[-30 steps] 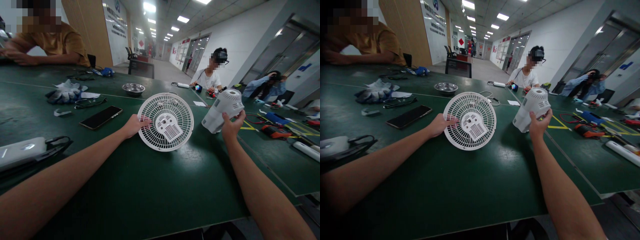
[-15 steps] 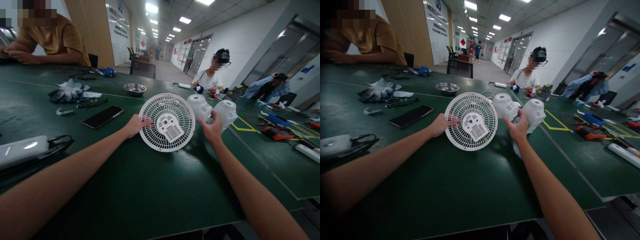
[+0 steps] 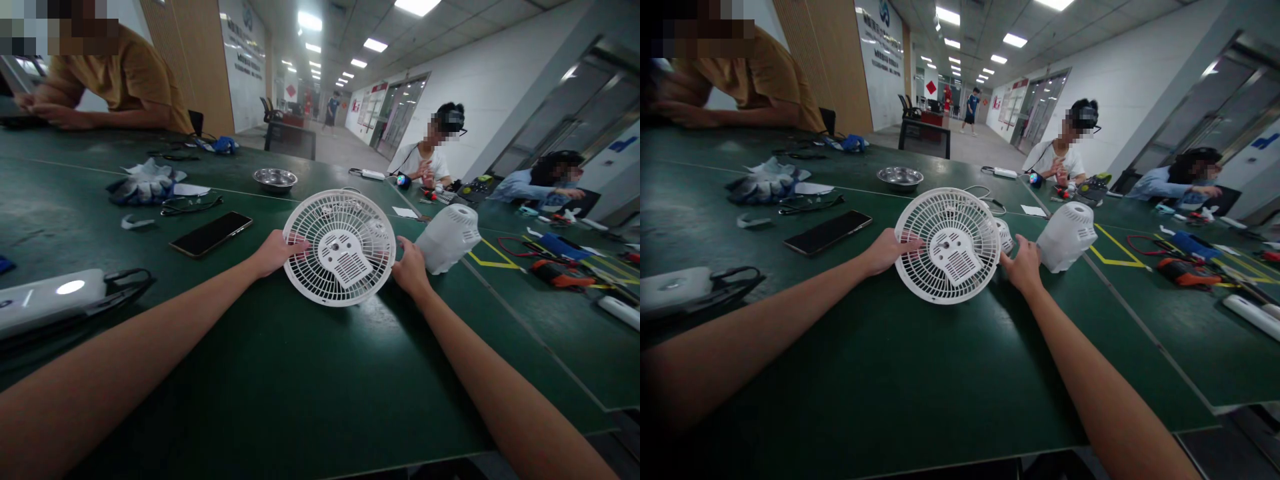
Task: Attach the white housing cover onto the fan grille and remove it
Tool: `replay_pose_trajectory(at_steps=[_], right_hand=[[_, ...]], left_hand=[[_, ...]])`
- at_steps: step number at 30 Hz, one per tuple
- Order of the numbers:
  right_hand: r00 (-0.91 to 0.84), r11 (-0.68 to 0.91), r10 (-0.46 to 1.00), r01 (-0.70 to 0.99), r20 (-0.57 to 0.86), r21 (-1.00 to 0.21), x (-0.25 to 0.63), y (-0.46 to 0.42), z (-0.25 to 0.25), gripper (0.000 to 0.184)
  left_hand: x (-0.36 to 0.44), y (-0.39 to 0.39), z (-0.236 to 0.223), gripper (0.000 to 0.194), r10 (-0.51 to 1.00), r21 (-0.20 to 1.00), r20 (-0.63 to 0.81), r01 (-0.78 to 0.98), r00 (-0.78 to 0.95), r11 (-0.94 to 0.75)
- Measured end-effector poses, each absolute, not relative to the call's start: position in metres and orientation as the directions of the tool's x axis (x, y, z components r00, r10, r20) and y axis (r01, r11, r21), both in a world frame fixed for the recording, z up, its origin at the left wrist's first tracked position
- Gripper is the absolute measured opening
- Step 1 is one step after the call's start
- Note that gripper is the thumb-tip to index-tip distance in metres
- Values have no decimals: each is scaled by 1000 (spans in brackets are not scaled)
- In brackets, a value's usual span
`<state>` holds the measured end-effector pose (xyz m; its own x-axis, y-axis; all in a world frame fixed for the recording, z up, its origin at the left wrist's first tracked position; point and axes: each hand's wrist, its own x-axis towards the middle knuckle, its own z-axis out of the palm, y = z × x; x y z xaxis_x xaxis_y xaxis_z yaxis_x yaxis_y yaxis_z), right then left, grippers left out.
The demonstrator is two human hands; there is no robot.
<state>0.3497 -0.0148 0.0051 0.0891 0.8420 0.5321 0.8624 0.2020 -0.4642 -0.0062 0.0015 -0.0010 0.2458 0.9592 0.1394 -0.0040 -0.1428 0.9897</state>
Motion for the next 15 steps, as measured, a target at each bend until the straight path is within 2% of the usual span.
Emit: replay_pose_trajectory(at_steps=[2, 4, 6, 8, 9, 11, 15], right_hand=[[93, 268, 821, 808, 563, -524, 339, -24, 15, 54], [62, 327, 877, 649, 476, -687, 326, -34, 22, 41], [-14, 243, 966, 396, 259, -886, 311, -43, 23, 38], [-149, 20, 989, 153, -3, -988, 297, -50, 20, 40], [-223, -92, 969, 69, -105, -993, 292, -54, 19, 42], [-345, -235, 914, -23, -213, -972, 284, -58, 17, 49], [-411, -254, 888, -62, -208, -965, 278, -62, 18, 50]], left_hand=[[-6, 1, 0, 9, 960, 990, 136, 2, 245, -141], [-7, 2, -1, 9, 960, 991, 132, 3, 246, -137], [-8, 3, -2, 9, 957, 990, 135, -2, 257, -139], [-8, 4, -3, 9, 955, 989, 142, -8, 261, -145], [-8, 4, -3, 9, 955, 989, 143, -9, 259, -145], [-8, 3, -3, 8, 958, 991, 135, -13, 253, -136], [-7, 0, 0, 5, 965, 994, 112, -31, 237, -108]])
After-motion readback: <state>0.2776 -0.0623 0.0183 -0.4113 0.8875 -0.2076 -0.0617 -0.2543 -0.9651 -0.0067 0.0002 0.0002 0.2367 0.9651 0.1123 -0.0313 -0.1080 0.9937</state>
